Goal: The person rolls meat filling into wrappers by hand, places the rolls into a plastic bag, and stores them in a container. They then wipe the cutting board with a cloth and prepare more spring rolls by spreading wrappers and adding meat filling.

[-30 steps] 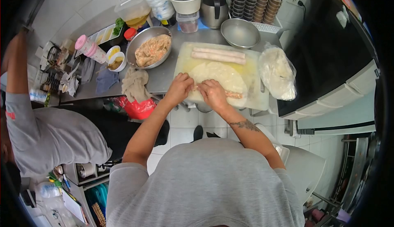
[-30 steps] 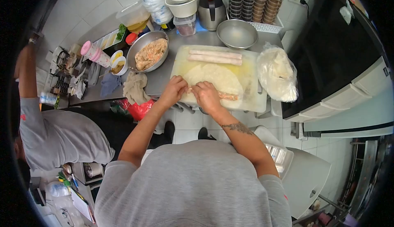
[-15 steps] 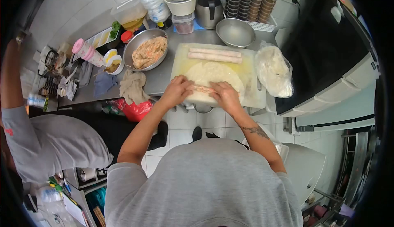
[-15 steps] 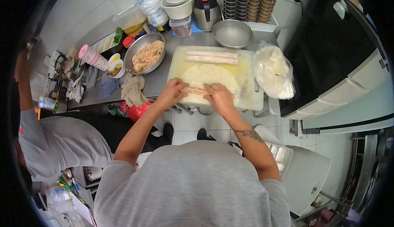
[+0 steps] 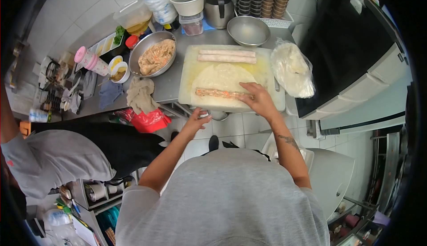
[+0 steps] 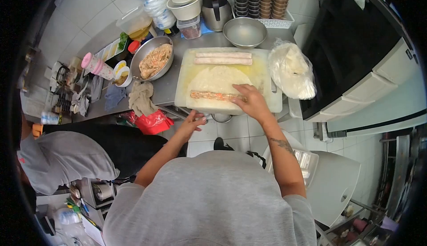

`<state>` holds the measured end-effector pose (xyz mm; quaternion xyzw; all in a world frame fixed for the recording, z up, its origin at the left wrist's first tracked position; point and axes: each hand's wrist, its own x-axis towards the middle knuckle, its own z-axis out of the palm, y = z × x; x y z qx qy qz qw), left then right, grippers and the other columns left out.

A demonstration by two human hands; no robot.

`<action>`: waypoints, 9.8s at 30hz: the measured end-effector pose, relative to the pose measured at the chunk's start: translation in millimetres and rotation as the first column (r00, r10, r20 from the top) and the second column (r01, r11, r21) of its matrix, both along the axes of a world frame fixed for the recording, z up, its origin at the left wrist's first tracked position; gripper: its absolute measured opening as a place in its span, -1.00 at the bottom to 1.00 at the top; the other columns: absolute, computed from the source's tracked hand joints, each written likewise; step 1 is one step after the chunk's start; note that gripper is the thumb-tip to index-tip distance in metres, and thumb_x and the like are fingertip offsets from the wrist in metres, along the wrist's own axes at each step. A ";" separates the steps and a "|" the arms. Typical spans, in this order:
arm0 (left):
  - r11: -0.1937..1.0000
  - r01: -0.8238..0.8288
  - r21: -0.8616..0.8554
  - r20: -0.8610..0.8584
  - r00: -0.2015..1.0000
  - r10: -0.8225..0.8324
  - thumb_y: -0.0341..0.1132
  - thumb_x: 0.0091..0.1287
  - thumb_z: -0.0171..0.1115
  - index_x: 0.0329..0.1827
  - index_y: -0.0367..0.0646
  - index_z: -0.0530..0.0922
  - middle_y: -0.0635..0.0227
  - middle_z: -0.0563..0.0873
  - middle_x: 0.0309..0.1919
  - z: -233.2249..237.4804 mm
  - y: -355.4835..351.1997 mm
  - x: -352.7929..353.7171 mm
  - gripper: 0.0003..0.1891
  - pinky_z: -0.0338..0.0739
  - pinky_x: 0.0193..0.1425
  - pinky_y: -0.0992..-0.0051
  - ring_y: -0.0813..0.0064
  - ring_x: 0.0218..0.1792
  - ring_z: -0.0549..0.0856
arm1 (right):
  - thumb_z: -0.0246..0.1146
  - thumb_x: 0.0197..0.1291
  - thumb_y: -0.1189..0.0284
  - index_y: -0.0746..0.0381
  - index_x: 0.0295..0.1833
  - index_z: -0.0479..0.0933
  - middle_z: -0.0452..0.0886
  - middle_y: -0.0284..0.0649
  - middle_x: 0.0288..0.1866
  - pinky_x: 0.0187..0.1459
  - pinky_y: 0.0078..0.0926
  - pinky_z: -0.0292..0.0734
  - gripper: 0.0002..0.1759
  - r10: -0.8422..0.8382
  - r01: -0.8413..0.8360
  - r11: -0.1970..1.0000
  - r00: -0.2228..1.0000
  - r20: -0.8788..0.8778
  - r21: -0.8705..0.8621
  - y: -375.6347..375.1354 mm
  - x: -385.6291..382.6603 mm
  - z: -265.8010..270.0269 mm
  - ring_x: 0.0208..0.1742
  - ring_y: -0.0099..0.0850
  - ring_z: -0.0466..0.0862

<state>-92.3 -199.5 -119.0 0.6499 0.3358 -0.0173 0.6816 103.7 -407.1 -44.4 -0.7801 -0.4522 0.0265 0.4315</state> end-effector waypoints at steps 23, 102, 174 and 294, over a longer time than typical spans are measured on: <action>0.893 -0.097 -0.439 0.266 0.936 0.232 -0.34 0.39 0.21 -0.15 -0.12 0.54 0.42 0.71 -0.33 52.4 -21.5 17.7 -0.91 0.53 -0.34 0.55 0.64 -0.41 0.64 | 0.34 -0.19 0.65 -0.03 0.48 0.24 0.38 -0.17 0.33 0.38 -0.09 0.21 -0.01 -0.008 0.094 0.975 0.919 0.393 -0.199 -34.4 -44.5 -14.3 0.41 -0.13 0.30; 0.148 0.197 0.969 -0.020 0.662 -0.749 -0.38 0.14 0.31 0.10 -0.23 0.51 0.11 0.53 0.01 68.3 33.2 78.1 -0.57 0.38 0.10 0.21 0.09 0.07 0.50 | 0.32 0.04 0.45 0.29 0.00 0.52 0.50 -0.10 -0.13 0.05 -0.24 0.44 -0.63 -0.043 0.075 0.993 0.947 0.318 -0.091 71.0 -38.5 -30.6 -0.04 -0.12 0.49; 0.183 0.299 0.936 -0.047 0.624 -0.780 -0.43 0.22 0.27 -0.03 -0.15 0.55 0.20 0.55 -0.14 70.9 43.2 95.3 -0.75 0.44 0.05 0.28 0.11 -0.09 0.54 | 0.33 0.08 0.45 0.16 0.00 0.59 0.57 -0.24 -0.11 0.01 -0.28 0.50 -0.68 -0.010 0.026 0.995 0.987 0.159 -0.101 23.4 -13.4 -12.0 -0.01 -0.21 0.55; 0.112 0.127 0.986 -0.025 0.766 -0.642 -0.57 0.12 0.11 0.08 0.01 0.58 0.30 0.55 -0.14 60.9 55.5 125.7 -0.56 0.31 0.03 0.27 0.23 -0.05 0.52 | 0.14 0.10 0.46 0.11 0.17 0.56 0.57 -0.26 0.01 0.19 -0.20 0.38 -0.54 -0.200 0.255 0.966 0.824 0.530 -0.032 38.2 12.0 -21.0 0.12 -0.25 0.53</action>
